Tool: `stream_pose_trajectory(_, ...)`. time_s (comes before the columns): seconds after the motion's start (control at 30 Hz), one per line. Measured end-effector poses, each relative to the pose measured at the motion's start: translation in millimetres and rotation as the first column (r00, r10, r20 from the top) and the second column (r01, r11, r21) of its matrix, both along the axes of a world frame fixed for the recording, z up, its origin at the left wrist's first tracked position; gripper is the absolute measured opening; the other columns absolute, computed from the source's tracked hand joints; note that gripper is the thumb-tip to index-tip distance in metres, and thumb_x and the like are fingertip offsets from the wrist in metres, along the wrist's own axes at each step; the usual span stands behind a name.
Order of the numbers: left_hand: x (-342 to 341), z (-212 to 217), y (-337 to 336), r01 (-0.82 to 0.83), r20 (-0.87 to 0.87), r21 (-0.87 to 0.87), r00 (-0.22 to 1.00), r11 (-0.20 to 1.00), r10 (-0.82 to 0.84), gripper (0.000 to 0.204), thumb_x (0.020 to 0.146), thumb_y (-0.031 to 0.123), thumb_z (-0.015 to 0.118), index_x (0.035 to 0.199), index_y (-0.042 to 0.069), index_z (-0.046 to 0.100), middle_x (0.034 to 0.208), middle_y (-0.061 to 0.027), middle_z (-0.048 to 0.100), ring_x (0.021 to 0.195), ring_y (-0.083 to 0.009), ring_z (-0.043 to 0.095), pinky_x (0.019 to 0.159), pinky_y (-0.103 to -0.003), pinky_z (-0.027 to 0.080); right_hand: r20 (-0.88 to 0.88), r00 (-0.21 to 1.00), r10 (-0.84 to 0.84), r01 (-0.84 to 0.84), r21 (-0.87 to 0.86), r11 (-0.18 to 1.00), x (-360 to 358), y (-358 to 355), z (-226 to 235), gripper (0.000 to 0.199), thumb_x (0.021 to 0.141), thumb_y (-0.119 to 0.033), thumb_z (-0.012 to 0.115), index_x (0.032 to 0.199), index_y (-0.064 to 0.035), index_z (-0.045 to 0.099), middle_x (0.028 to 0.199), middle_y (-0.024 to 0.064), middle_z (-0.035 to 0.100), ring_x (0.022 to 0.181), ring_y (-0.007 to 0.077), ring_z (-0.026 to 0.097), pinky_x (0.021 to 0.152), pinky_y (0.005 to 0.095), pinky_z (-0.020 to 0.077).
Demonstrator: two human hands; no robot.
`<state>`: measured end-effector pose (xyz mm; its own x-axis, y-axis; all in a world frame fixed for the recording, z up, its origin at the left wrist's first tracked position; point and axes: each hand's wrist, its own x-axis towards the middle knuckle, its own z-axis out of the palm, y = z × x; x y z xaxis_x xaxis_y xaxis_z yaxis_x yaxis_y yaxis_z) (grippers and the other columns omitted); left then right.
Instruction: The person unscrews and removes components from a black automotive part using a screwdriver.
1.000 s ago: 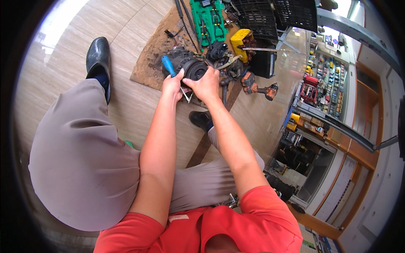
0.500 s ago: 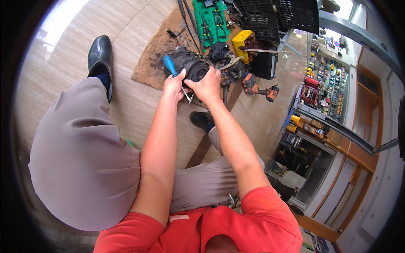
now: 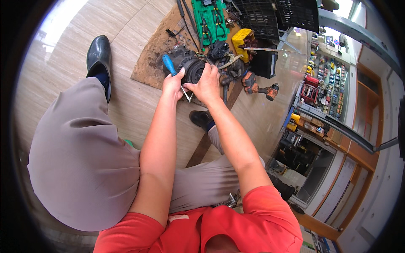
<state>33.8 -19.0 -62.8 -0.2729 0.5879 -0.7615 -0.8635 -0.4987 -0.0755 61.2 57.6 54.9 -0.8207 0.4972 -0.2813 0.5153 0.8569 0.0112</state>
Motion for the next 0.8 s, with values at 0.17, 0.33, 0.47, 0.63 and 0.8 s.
stream_pose_trajectory(0.17, 0.3, -2.4, -0.8, 0.016, -0.010, 0.010, 1.000, 1.000, -0.016, 0.026, 0.098, 0.020, 0.065, 0.116, 0.003, 0.056, 0.097, -0.0118, 0.067, 0.073, -0.0270, 0.070, 0.050, -0.042, 0.059, 0.003, 1.000, -0.002, 0.002, -0.019, 1.000, -2.1, -0.3, 3.5, 0.108, 0.057, -0.030, 0.096, 0.139, 0.0054, 0.036, 0.135, 0.0248, 0.042, 0.127, 0.0433, 0.044, 0.105, 0.0474, 0.0440)
stream_pose_trajectory(0.33, 0.5, -2.8, 0.2, 0.004, -0.006, 0.008, 1.000, 1.000, -0.004, 0.024, 0.099, 0.020, 0.065, 0.115, 0.004, 0.056, 0.096, -0.0113, 0.067, 0.072, -0.0256, 0.068, 0.051, -0.042, 0.059, -0.031, 0.999, 0.019, -0.020, -0.043, 0.999, -1.9, 7.1, -1.0, 0.104, 0.056, -0.030, 0.096, 0.135, 0.0064, 0.038, 0.132, 0.0257, 0.043, 0.125, 0.0437, 0.046, 0.104, 0.0481, 0.0442)
stream_pose_trajectory(0.47, -0.7, 0.2, -0.1, 0.003, 0.006, -0.006, 1.000, 1.000, -0.002, 0.024, 0.099, 0.019, 0.065, 0.114, 0.004, 0.056, 0.096, -0.0112, 0.067, 0.071, -0.0257, 0.068, 0.052, -0.042, 0.059, -0.061, 0.998, -0.015, 0.013, -0.036, 0.999, -1.1, 6.0, -3.5, 0.107, 0.055, -0.033, 0.096, 0.135, 0.0084, 0.039, 0.128, 0.0264, 0.046, 0.122, 0.0437, 0.048, 0.104, 0.0471, 0.0434)
stream_pose_trajectory(0.63, -1.2, 0.7, -1.4, 0.009, -0.003, -0.005, 1.000, 1.000, -0.009, 0.025, 0.098, 0.019, 0.065, 0.114, 0.003, 0.055, 0.097, -0.0121, 0.066, 0.072, -0.0261, 0.068, 0.054, -0.044, 0.060, -0.056, 0.998, -0.017, 0.015, -0.037, 0.999, -1.0, 4.7, -2.5, 0.103, 0.056, -0.029, 0.096, 0.133, 0.0081, 0.039, 0.127, 0.0262, 0.046, 0.120, 0.0447, 0.048, 0.103, 0.0482, 0.0442)
stream_pose_trajectory(0.8, 1.7, -8.0, 0.5, 0.050, -0.051, -0.007, 0.997, 0.999, -0.050, 0.029, 0.101, 0.024, 0.060, 0.122, 0.003, 0.055, 0.105, -0.0150, 0.068, 0.081, -0.0290, 0.072, 0.064, -0.046, 0.064, -0.053, 0.998, -0.016, 0.014, -0.047, 0.999, -4.0, 5.8, -0.9, 0.103, 0.056, -0.029, 0.096, 0.133, 0.0078, 0.039, 0.127, 0.0262, 0.045, 0.121, 0.0446, 0.048, 0.104, 0.0480, 0.0435)
